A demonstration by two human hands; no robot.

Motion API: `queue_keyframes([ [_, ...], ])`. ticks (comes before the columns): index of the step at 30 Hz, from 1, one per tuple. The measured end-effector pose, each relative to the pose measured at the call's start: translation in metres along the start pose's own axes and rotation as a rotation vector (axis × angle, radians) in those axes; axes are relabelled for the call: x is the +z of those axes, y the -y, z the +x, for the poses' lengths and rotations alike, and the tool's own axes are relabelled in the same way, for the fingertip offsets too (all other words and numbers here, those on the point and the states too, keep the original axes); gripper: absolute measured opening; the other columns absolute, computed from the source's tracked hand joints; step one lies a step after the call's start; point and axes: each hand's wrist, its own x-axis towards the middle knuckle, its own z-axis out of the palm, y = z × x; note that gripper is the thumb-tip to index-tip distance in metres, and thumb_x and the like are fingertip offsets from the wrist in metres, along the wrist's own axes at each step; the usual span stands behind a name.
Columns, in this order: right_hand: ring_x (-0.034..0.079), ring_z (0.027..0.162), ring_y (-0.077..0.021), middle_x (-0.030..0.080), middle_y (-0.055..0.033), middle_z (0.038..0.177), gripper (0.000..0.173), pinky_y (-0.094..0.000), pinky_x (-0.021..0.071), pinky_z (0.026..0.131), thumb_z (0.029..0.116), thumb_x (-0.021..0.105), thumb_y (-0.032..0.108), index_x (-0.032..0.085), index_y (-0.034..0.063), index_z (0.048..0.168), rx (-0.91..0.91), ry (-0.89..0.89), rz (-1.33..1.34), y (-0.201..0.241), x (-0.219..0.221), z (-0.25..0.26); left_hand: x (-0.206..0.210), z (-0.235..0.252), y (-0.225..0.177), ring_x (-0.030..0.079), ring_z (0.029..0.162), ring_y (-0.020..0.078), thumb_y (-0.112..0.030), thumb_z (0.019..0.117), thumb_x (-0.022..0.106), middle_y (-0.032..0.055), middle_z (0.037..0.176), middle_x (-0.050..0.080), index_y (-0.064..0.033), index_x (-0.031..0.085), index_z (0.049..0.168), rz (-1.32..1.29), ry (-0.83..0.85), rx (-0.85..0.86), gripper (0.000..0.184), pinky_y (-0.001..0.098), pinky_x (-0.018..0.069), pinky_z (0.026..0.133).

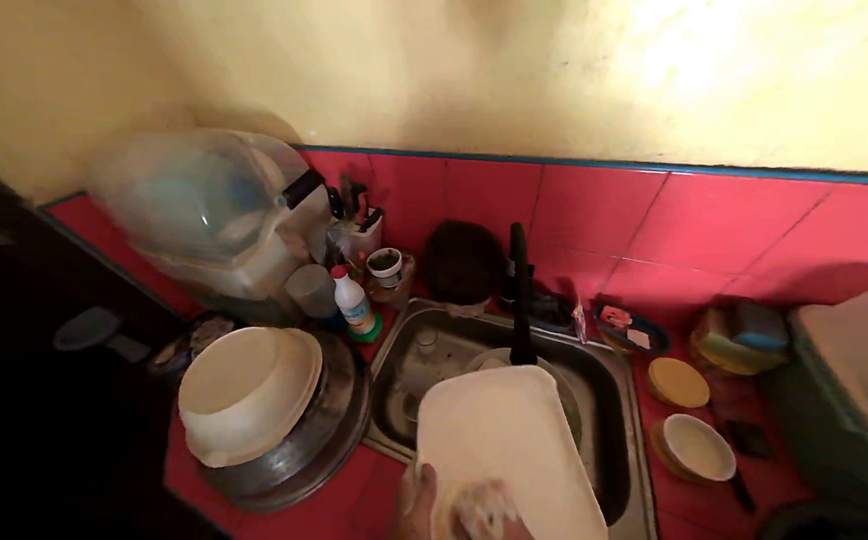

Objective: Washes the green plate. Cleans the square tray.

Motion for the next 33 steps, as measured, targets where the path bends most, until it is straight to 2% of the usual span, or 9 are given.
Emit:
queue_keyframes([
  [4,0.065,0.115,-0.0476,0.069,-0.0271,0.120,0.032,-0.0614,0.0509,0.098,0.0954,0.068,0.023,0.071,-0.0008,0.118,0.034,0.126,-0.138,-0.047,-0.014,-0.030,-0.027,0.003,-0.007,0.060,0.101,-0.0066,-0.015,0.1080,0.036,0.0081,0.112,0.062,0.0191,0.040,0.134,-0.004,-0.107,0.061,0.043,0.0168,0.0505,0.094],
  [10,0.059,0.117,-0.0539,0.061,-0.0341,0.125,0.038,-0.0654,0.0500,0.096,0.0896,0.068,0.008,0.065,-0.0078,0.124,0.303,-0.278,-0.220,-0.129,-0.060,-0.003,-0.024,-0.005,-0.022,0.063,0.087,-0.0040,-0.013,0.1051,0.040,0.0002,0.095,0.065,0.0132,0.054,0.121,0.109,0.187,0.034,0.033,0.0209,0.0550,0.085],
  [13,0.067,0.104,-0.0419,0.065,-0.0290,0.117,0.045,-0.0556,0.0559,0.090,0.0922,0.065,0.010,0.053,-0.0117,0.130,0.414,-0.376,-0.048,-0.122,-0.081,0.013,-0.017,-0.005,-0.030,0.063,0.092,-0.0055,-0.013,0.1052,0.042,0.0033,0.102,0.066,0.0154,0.052,0.124,0.110,0.201,0.095,0.035,0.0193,0.0538,0.089],
  [16,0.068,0.099,-0.0369,0.067,-0.0281,0.113,0.049,-0.0534,0.0556,0.087,0.0981,0.061,0.014,0.046,-0.0132,0.137,0.494,-0.233,0.159,-0.106,-0.086,0.003,-0.024,0.004,-0.043,0.061,0.103,-0.0023,-0.016,0.1041,0.045,0.0146,0.115,0.065,0.0204,0.046,0.132,0.151,0.122,0.140,0.046,0.0198,0.0506,0.095],
  [19,0.069,0.093,-0.0140,0.070,-0.0123,0.111,0.046,-0.0354,0.0589,0.082,0.0988,0.060,0.020,0.052,-0.0061,0.136,0.508,-0.029,0.489,-0.112,-0.077,-0.025,-0.031,0.015,-0.060,0.059,0.109,0.0049,-0.021,0.1066,0.047,0.0225,0.121,0.062,0.0223,0.044,0.132,0.211,0.069,0.142,0.050,0.0226,0.0476,0.099],
  [23,0.068,0.078,-0.0150,0.067,-0.0095,0.099,0.036,-0.0374,0.0599,0.071,0.1011,0.055,0.019,0.051,-0.0055,0.128,0.678,0.144,0.782,-0.102,-0.082,-0.033,-0.034,0.039,-0.033,0.066,0.094,-0.0008,-0.031,0.0999,0.057,0.0109,0.097,0.071,0.0164,0.062,0.111,0.337,0.007,0.453,0.049,0.0188,0.0539,0.088],
  [26,0.069,0.092,-0.0109,0.069,-0.0120,0.108,0.038,-0.0303,0.0596,0.083,0.0972,0.062,0.014,0.056,-0.0106,0.125,0.467,-0.087,0.550,-0.130,-0.067,-0.050,-0.020,0.030,-0.037,0.059,0.117,0.0175,-0.034,0.1073,0.043,0.0293,0.122,0.061,0.0224,0.050,0.129,0.317,-0.061,0.386,0.061,0.0305,0.0463,0.104],
  [30,0.071,0.096,-0.0309,0.071,-0.0242,0.103,0.032,-0.0491,0.0565,0.090,0.0892,0.067,0.003,0.064,-0.0141,0.116,0.421,-0.351,0.209,-0.106,-0.080,-0.030,-0.018,0.062,-0.028,0.052,0.135,0.0154,-0.072,0.0998,0.021,0.0109,0.149,0.054,0.0014,0.041,0.151,-0.272,0.217,0.116,0.092,0.0362,0.0446,0.111],
  [33,0.067,0.117,-0.0319,0.068,-0.0250,0.123,0.037,-0.0457,0.0521,0.103,0.0947,0.058,0.007,0.063,-0.0125,0.125,0.279,-0.511,0.096,-0.106,-0.080,-0.021,-0.030,0.066,-0.022,0.070,0.098,0.0093,-0.031,0.1109,0.029,0.0024,0.108,0.072,-0.0050,0.058,0.127,-0.474,0.275,-0.159,0.043,0.0299,0.0592,0.086],
])
